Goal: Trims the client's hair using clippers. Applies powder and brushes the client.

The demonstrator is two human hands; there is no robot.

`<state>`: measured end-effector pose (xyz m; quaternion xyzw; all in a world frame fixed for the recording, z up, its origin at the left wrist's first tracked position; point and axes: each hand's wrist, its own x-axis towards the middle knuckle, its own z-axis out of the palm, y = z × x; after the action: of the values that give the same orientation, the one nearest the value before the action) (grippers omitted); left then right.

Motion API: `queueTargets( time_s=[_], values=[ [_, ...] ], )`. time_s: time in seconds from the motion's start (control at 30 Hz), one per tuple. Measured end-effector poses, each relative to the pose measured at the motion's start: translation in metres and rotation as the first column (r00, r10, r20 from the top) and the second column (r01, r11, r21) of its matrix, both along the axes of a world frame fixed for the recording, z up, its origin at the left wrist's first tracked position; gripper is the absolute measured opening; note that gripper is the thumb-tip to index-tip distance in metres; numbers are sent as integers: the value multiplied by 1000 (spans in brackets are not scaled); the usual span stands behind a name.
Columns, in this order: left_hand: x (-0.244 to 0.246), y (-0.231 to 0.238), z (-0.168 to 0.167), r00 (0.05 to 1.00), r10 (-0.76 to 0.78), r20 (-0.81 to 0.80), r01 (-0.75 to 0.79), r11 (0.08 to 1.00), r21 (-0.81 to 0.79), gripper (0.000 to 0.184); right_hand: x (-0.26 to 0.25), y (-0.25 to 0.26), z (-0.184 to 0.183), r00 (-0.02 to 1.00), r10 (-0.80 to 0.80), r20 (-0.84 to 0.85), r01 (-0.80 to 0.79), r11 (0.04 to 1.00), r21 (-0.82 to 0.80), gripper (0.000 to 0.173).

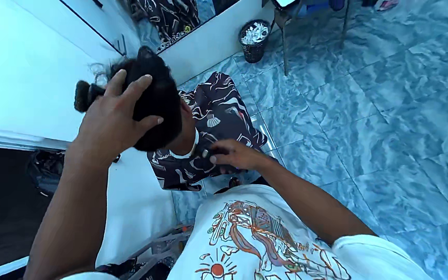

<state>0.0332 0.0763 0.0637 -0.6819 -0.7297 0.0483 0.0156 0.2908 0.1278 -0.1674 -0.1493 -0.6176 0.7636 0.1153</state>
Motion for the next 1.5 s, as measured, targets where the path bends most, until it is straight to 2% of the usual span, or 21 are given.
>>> queueTargets(
  time_s=[0.1,0.17,0.27,0.37,0.47,0.57,0.67,0.77,0.83,0.9,0.93,0.97,1.0,1.07,1.1,1.17,1.23,1.3,1.37,1.43,1.5],
  values=[
    [7,-12,-9,999,16,30,-19,994,108,87,76,35,-36,997,49,51,-40,986,-161,41],
    [19,-22,-19,999,41,34,-47,977,209,83,137,60,-63,990,7,139,43,934,-354,51],
    [38,-31,-41,993,89,-83,-46,907,418,70,226,94,-95,966,-137,221,239,802,-547,60],
    [60,-42,-71,961,161,-223,-2,814,580,68,286,124,-121,905,-292,310,420,731,-538,56],
    [111,-65,-119,982,136,-135,-37,825,565,68,295,157,-128,873,-346,344,477,751,-456,46],
    [174,-99,-183,992,122,37,-126,890,438,52,258,194,-114,931,-277,239,356,836,-418,49],
    [224,-158,-247,926,290,240,-357,878,318,44,203,220,-90,995,-55,85,82,931,-356,58],
    [277,-217,-287,707,558,434,-688,684,242,42,141,221,-56,950,308,-52,-311,912,-268,57],
    [308,-242,-293,492,678,547,-856,493,159,44,100,199,-34,820,566,-88,-572,801,-178,55],
    [324,-245,-281,269,675,687,-959,256,124,36,60,160,-13,674,734,-84,-737,661,-143,52],
    [325,-239,-267,171,579,797,-985,128,118,37,41,137,-4,616,785,-63,-785,606,-125,50],
    [324,-233,-249,124,394,911,-992,32,121,42,25,110,3,582,813,-28,-811,577,-97,49],
    [321,-227,-224,127,161,979,-992,-3,129,49,12,84,8,568,823,18,-821,568,-56,50],
    [315,-220,-158,177,-253,951,-969,123,213,59,-9,39,13,560,822,104,-828,560,37,52],
    [314,-217,-118,209,-364,908,-928,217,301,64,-19,21,15,558,818,141,-830,548,104,53],
    [318,-218,-51,284,-488,826,-806,344,481,67,-38,-10,21,562,803,197,-812,491,314,54],
    [309,-226,-34,276,-566,777,-754,374,540,69,-54,-38,30,577,778,249,-751,385,537,55],
    [268,-243,-73,176,-547,818,-863,315,395,79,-66,-69,48,601,750,276,-677,295,674,57],
    [207,-289,-149,112,-387,915,-958,205,203,88,-73,-99,63,630,743,225,-613,299,731,56],
    [194,-360,-219,-77,-261,962,-997,48,-66,87,-91,-125,75,649,736,195,-638,386,667,55],
    [216,-425,-248,-200,-297,934,-971,-67,-230,91,-122,-150,89,643,744,182,-733,528,429,53]
  ],
)
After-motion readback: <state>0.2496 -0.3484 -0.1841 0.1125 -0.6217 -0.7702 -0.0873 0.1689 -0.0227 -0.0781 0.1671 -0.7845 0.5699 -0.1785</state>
